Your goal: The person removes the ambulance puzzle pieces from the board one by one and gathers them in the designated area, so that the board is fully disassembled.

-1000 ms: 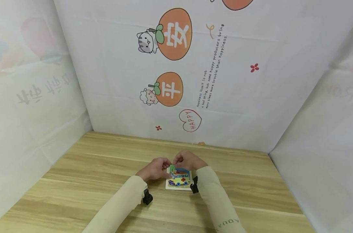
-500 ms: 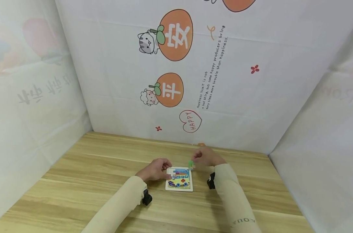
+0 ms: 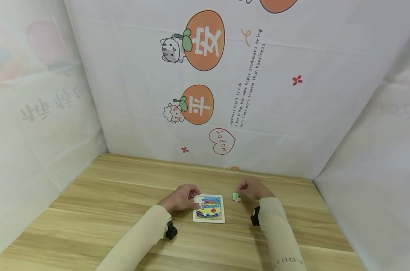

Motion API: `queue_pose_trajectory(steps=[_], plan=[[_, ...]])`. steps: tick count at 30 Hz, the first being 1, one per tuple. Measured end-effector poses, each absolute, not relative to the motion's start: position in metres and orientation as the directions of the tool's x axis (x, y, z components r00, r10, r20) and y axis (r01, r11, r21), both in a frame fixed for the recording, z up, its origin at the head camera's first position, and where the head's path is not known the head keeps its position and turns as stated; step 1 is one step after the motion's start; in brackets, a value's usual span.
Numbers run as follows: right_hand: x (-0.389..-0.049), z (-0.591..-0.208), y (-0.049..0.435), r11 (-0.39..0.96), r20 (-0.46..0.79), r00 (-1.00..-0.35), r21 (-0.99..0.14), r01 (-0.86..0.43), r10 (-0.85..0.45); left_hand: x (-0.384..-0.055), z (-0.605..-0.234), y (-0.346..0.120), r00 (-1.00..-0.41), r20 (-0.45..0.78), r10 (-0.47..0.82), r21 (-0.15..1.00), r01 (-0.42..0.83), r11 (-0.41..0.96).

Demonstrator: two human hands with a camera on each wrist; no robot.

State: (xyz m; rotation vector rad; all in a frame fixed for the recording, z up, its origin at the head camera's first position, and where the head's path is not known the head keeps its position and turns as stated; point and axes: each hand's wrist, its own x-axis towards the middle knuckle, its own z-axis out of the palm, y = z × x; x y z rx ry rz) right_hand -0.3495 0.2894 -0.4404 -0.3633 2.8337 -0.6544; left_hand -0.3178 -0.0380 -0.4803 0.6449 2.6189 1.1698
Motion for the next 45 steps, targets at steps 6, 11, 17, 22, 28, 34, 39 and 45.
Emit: queue_pose_trajectory(steps=[6, 11, 17, 22, 28, 34, 39, 45], plan=[[-0.346, -0.45, 0.288, 0.815, -0.079, -0.935, -0.519, -0.257, -0.345, -0.32, -0.485, -0.036, -0.886, -0.009, 0.464, 0.754, 0.299, 0.585], [-0.348, -0.452, 0.287, 0.803, -0.058, -0.931, -0.527, -0.278, -0.36, -0.321, -0.484, -0.037, -0.885, -0.004, 0.466, 0.751, 0.305, 0.586], [-0.351, -0.45, 0.286, 0.818, -0.067, -0.931, -0.503, -0.279, -0.359, -0.319, -0.482, -0.038, -0.887, -0.009, 0.461, 0.762, 0.293, 0.578], [-0.347, -0.441, 0.283, 0.837, -0.097, -0.933, -0.48, -0.262, -0.347, -0.317, -0.481, -0.038, -0.889, -0.009, 0.458, 0.768, 0.287, 0.573], [-0.339, -0.429, 0.275, 0.834, -0.094, -0.914, -0.454, -0.313, -0.394, -0.316, -0.48, -0.038, -0.887, -0.009, 0.462, 0.772, 0.288, 0.567], [-0.336, -0.427, 0.253, 0.797, -0.053, -0.869, -0.429, -0.425, -0.492, -0.318, -0.481, -0.041, -0.881, 0.003, 0.473, 0.764, 0.307, 0.567], [-0.336, -0.435, 0.234, 0.778, -0.062, -0.85, -0.443, -0.446, -0.523, -0.32, -0.482, -0.04, -0.879, 0.004, 0.477, 0.758, 0.313, 0.571], [-0.333, -0.443, 0.213, 0.756, -0.048, -0.833, -0.451, -0.475, -0.551, -0.317, -0.478, -0.038, -0.877, 0.01, 0.48, 0.753, 0.323, 0.574]])
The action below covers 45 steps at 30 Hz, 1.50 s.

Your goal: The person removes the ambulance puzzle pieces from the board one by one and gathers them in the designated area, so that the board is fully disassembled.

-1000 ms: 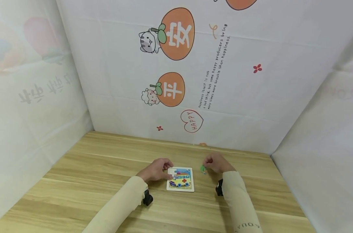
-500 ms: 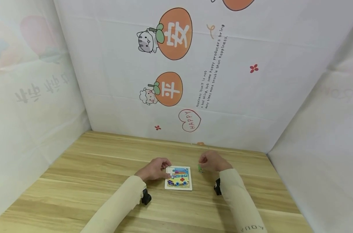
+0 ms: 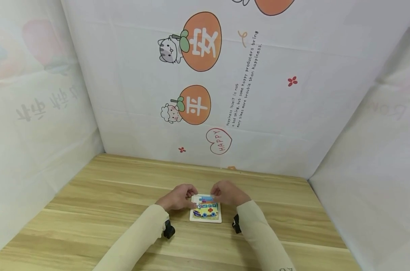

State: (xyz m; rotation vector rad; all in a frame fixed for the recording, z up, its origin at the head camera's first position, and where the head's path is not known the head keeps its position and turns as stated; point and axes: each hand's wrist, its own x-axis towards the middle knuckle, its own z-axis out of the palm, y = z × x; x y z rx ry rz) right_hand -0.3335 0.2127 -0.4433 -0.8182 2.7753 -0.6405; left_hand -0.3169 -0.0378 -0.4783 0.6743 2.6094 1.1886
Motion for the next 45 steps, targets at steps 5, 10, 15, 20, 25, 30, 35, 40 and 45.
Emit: queue_pose_trajectory(steps=[5, 10, 15, 20, 25, 30, 35, 40, 45], plan=[[-0.328, -0.449, 0.2, 0.729, -0.062, -0.832, -0.521, -0.443, -0.551, -0.313, -0.474, -0.039, -0.873, 0.004, 0.489, 0.764, 0.318, 0.562], [-0.328, -0.456, 0.201, 0.696, -0.037, -0.83, -0.566, -0.441, -0.556, -0.312, -0.474, -0.039, -0.87, -0.004, 0.494, 0.765, 0.316, 0.562], [-0.329, -0.459, 0.204, 0.674, -0.018, -0.822, -0.583, -0.454, -0.569, -0.313, -0.471, -0.038, -0.871, -0.025, 0.491, 0.766, 0.3, 0.569], [-0.329, -0.457, 0.207, 0.661, -0.013, -0.803, -0.575, -0.482, -0.596, -0.314, -0.467, -0.033, -0.875, -0.053, 0.481, 0.765, 0.274, 0.583], [-0.329, -0.453, 0.205, 0.637, -0.01, -0.774, -0.575, -0.514, -0.633, -0.32, -0.467, -0.026, -0.866, -0.035, 0.498, 0.737, 0.314, 0.598], [-0.326, -0.455, 0.206, 0.617, 0.008, -0.764, -0.584, -0.528, -0.645, -0.323, -0.469, -0.017, -0.848, -0.001, 0.529, 0.714, 0.37, 0.595], [-0.327, -0.46, 0.204, 0.625, 0.022, -0.769, -0.568, -0.536, -0.639, -0.324, -0.473, -0.015, -0.845, 0.018, 0.535, 0.718, 0.383, 0.581], [-0.33, -0.456, 0.199, 0.604, -0.007, -0.744, -0.589, -0.537, -0.668, -0.324, -0.474, -0.015, -0.842, 0.026, 0.539, 0.752, 0.372, 0.545], [-0.333, -0.45, 0.197, 0.687, -0.067, -0.78, -0.525, -0.502, -0.622, -0.327, -0.478, -0.011, -0.846, 0.021, 0.533, 0.749, 0.367, 0.552]])
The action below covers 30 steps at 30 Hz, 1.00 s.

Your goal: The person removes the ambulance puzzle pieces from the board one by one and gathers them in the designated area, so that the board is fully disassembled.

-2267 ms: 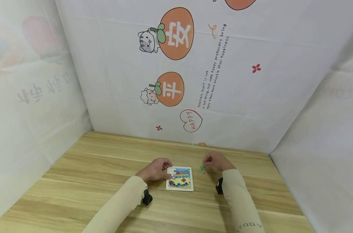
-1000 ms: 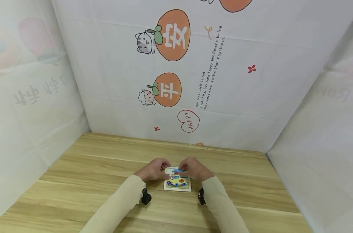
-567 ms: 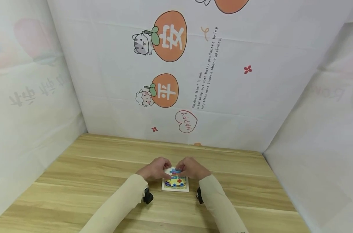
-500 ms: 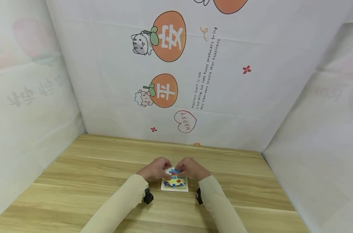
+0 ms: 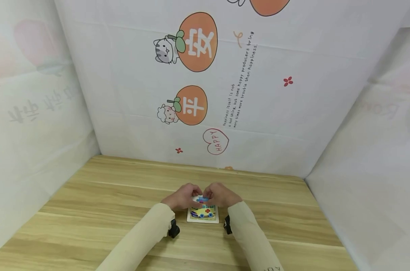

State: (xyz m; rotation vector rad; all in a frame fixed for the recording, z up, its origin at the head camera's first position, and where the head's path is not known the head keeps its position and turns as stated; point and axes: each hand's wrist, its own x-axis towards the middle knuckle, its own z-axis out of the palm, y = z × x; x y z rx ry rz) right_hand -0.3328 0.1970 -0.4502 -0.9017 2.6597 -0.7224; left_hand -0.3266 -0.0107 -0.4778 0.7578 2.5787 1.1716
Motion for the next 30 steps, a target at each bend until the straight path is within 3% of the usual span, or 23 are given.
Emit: queue_pose_trajectory(steps=[5, 14, 30], plan=[[-0.3342, -0.447, 0.1974, 0.753, -0.131, -0.824, -0.504, -0.423, -0.551, -0.3271, -0.479, -0.0059, -0.854, 0.024, 0.52, 0.736, 0.367, 0.569], [-0.3331, -0.4429, 0.1951, 0.783, -0.181, -0.842, -0.504, -0.364, -0.508, -0.3222, -0.4751, -0.0049, -0.857, 0.032, 0.514, 0.742, 0.365, 0.563], [-0.3309, -0.4429, 0.1952, 0.764, -0.159, -0.854, -0.547, -0.341, -0.495, -0.3218, -0.478, -0.0096, -0.871, 0.006, 0.492, 0.767, 0.319, 0.556]])
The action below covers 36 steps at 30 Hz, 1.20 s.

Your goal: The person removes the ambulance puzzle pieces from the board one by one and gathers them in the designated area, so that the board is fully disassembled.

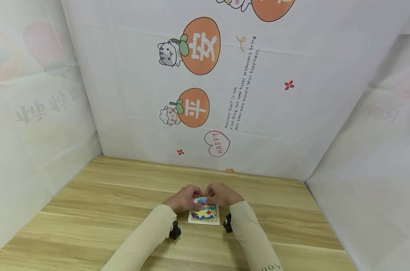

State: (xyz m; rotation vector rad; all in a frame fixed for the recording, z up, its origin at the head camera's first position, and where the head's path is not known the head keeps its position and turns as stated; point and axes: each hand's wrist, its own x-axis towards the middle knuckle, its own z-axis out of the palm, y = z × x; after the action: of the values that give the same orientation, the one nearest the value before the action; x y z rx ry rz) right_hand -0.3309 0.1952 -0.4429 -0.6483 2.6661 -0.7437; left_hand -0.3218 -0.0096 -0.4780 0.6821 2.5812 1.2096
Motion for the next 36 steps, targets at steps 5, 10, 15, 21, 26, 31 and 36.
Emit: queue_pose_trajectory(steps=[5, 10, 15, 21, 26, 31, 36], plan=[[-0.331, -0.442, 0.195, 0.751, -0.12, -0.847, -0.538, -0.383, -0.517, -0.32, -0.476, -0.01, -0.871, 0.01, 0.49, 0.761, 0.324, 0.561], [-0.33, -0.437, 0.196, 0.735, -0.095, -0.838, -0.539, -0.41, -0.537, -0.317, -0.473, -0.011, -0.871, 0.012, 0.492, 0.769, 0.322, 0.552], [-0.331, -0.432, 0.205, 0.764, -0.099, -0.862, -0.52, -0.381, -0.497, -0.315, -0.472, -0.011, -0.877, 0.004, 0.48, 0.771, 0.309, 0.557], [-0.332, -0.429, 0.23, 0.778, -0.096, -0.871, -0.504, -0.376, -0.483, -0.314, -0.471, -0.009, -0.883, 0.003, 0.469, 0.769, 0.302, 0.563], [-0.328, -0.426, 0.257, 0.817, -0.1, -0.892, -0.458, -0.352, -0.441, -0.312, -0.471, -0.009, -0.888, -0.004, 0.46, 0.761, 0.296, 0.578], [-0.322, -0.42, 0.288, 0.848, -0.1, -0.916, -0.429, -0.312, -0.388, -0.314, -0.472, -0.009, -0.891, -0.01, 0.454, 0.768, 0.284, 0.573], [-0.321, -0.416, 0.315, 0.835, -0.096, -0.917, -0.458, -0.304, -0.386, -0.316, -0.474, -0.009, -0.89, -0.011, 0.457, 0.774, 0.282, 0.567]])
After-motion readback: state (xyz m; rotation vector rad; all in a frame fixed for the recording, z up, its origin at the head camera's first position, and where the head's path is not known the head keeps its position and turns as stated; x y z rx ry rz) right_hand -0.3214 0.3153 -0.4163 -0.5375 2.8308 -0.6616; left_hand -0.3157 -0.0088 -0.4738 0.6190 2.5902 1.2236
